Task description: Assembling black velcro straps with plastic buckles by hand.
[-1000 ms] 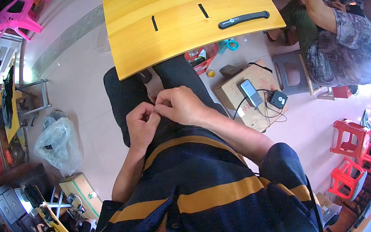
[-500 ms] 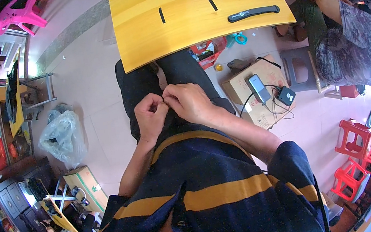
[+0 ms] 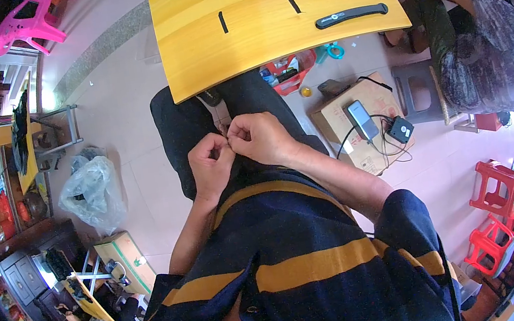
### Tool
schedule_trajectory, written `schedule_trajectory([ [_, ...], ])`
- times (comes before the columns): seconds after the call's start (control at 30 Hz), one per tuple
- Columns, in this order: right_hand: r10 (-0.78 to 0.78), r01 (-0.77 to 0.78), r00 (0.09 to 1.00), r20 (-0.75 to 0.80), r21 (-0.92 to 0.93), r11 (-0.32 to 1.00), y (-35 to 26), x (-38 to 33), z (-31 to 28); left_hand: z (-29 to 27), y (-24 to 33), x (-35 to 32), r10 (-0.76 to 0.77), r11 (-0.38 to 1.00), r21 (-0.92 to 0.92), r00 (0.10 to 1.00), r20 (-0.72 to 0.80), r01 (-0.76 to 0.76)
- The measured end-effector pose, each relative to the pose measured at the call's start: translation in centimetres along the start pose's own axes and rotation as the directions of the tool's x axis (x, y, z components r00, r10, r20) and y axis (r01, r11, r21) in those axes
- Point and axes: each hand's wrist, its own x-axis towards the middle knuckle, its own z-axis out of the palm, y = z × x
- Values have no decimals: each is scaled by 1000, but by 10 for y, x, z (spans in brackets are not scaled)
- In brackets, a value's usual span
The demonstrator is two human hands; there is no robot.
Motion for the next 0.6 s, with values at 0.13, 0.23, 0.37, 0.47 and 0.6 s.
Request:
schedule_trajectory([
  [0.13, -28, 27, 999, -18, -61, 998, -2, -2, 1, 1, -6, 1, -13, 1000, -24, 1000, 8, 14],
  [0.23, -139, 128, 989, -42, -201, 971, 0, -2, 1, 2, -11, 4, -5, 1000, -11, 1000, -10, 5],
  [0.37, -173, 144, 982, -79, -284, 948, -1, -2, 4, 2, -14, 4, -101, 992, -76, 995, 9, 102],
  [0.47, -207, 186, 977, -57, -258, 948, 1, -1, 1, 2, -17, 6, -116, 988, -96, 993, 9, 117],
  [0.6, -247, 239, 969, 23, -349, 906, 3, 1, -5, -1, -17, 6, -259, 928, -251, 961, 102, 276],
])
